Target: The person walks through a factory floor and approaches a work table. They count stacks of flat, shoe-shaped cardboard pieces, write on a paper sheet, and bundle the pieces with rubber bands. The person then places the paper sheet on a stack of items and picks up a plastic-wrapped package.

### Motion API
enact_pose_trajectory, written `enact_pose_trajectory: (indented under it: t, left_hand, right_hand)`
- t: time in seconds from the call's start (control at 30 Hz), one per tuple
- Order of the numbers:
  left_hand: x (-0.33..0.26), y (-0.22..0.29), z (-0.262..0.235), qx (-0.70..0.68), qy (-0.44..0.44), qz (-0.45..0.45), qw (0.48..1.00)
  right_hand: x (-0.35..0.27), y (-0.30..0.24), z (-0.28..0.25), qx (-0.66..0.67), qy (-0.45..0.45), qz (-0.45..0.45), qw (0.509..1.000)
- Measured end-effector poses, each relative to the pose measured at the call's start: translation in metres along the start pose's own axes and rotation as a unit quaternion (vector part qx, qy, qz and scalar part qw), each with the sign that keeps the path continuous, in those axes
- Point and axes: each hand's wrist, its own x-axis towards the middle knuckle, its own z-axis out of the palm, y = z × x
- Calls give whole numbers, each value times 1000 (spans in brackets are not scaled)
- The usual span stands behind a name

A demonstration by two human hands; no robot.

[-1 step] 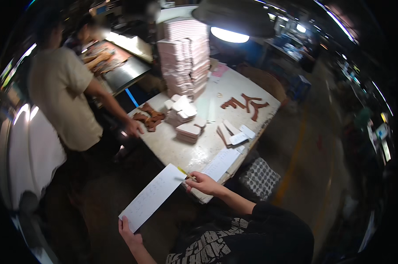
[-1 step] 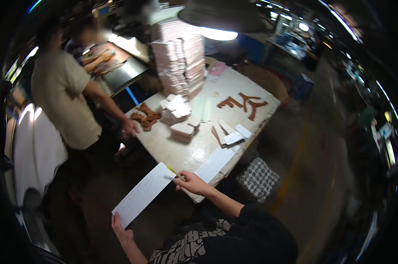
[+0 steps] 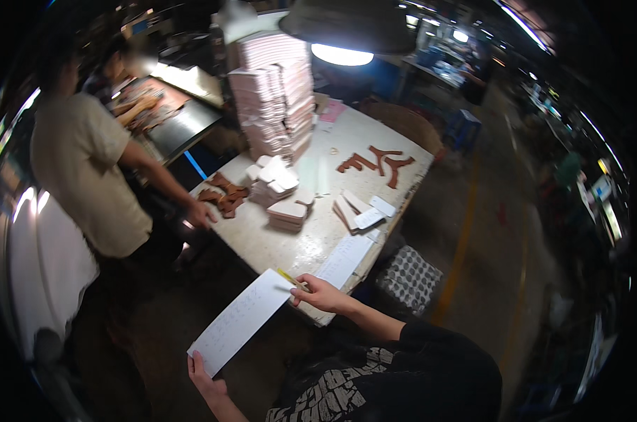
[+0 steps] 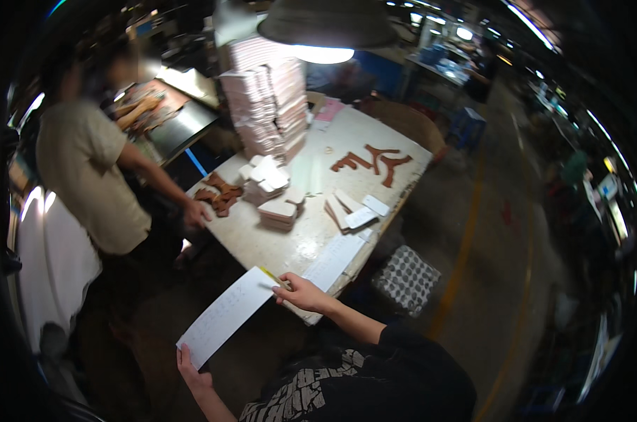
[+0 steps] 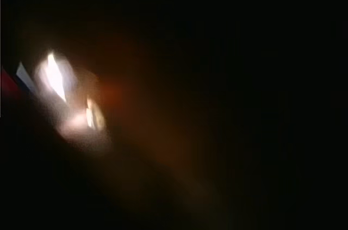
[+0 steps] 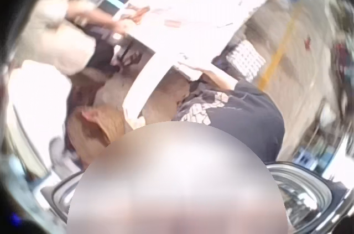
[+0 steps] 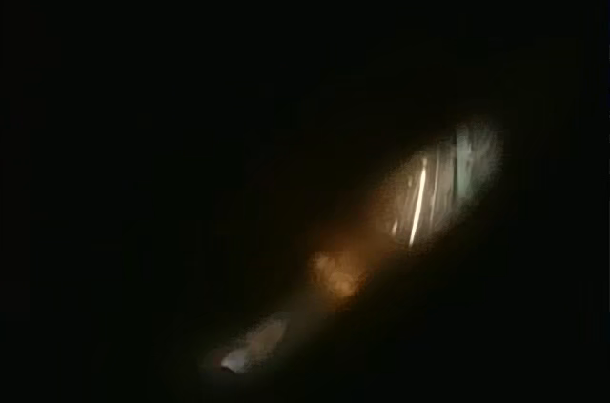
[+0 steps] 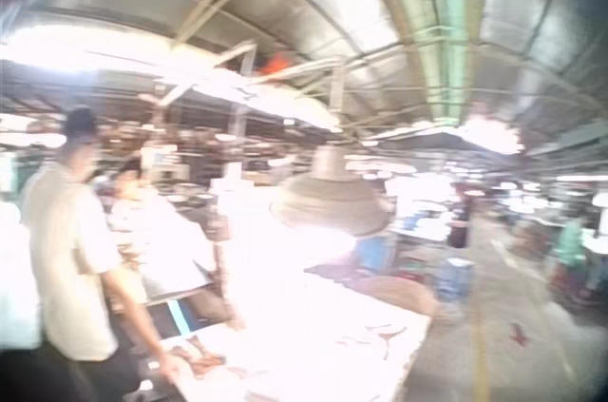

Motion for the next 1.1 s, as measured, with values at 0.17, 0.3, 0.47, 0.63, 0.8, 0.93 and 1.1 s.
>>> enact_pose_trajectory:
  t: [0.17, 0.3, 0.47, 0.63, 0.8, 0.93, 1.1]
  left_hand:
    - [61, 8, 58, 149, -164, 18, 975]
    - [102, 2, 129, 28, -243, -73, 967]
    - [126, 1, 218, -141, -350, -108, 920]
    - [138, 11, 312, -128, -422, -142, 886]
    - [202, 69, 397, 16, -433, -74, 898]
    - [260, 126, 443, 23, -412, 27, 911]
    - [306, 196, 493, -43, -448, 104, 887]
  right_hand:
    - [-13, 9, -36, 0, 133, 16, 991]
    - [-18, -3, -64, 152, 198, -81, 965]
    - [-13, -44, -106, 162, 330, -109, 923]
    - [4, -113, -113, 120, 341, -137, 922]
    - [11, -205, -108, -291, 424, -144, 846]
    - [36, -299, -93, -415, 476, -228, 741]
    - [116, -411, -81, -443, 434, -449, 643]
